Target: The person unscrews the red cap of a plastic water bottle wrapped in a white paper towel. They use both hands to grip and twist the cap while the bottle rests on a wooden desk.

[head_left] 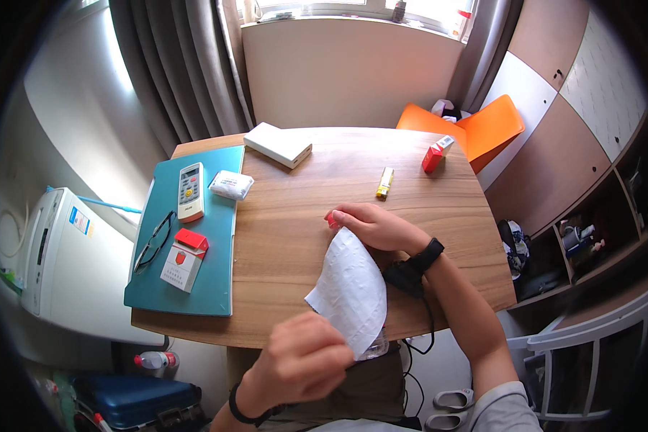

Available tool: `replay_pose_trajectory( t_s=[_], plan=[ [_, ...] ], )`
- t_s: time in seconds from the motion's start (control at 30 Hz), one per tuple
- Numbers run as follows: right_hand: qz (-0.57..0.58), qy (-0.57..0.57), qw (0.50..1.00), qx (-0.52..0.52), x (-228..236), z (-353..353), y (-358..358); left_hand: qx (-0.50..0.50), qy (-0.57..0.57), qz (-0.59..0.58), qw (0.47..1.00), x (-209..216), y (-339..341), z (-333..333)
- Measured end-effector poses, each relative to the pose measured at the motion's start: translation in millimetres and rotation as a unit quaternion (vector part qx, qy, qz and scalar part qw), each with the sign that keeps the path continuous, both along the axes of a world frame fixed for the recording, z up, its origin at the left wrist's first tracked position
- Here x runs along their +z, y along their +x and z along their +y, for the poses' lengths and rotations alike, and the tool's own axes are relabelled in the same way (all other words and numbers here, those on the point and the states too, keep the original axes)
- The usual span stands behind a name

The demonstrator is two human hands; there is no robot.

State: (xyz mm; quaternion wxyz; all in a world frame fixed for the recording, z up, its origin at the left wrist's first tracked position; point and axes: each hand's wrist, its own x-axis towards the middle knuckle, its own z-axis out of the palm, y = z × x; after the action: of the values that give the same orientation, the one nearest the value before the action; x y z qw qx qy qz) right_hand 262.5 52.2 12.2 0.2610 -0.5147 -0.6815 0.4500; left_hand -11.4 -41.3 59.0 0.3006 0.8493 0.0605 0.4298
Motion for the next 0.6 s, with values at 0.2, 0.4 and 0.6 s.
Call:
replay_pose_trajectory(
  t_s=[0.2, 0.4, 0.6],
  plan=[
    [0.008, 0.018, 1.0, 0.003, -3, 1, -1, 0.114, -0.009, 0.043, 0.992, -35, 11, 16],
    [0.005, 0.033, 0.999, 0.0, -2, -1, -2, 0.113, 0.044, 0.152, 0.981, -53, 26, 25],
    [0.032, -0.002, 0.999, -0.002, 1, -1, -2, 0.014, 0.046, 0.148, 0.988, -44, 20, 17]
  ],
)
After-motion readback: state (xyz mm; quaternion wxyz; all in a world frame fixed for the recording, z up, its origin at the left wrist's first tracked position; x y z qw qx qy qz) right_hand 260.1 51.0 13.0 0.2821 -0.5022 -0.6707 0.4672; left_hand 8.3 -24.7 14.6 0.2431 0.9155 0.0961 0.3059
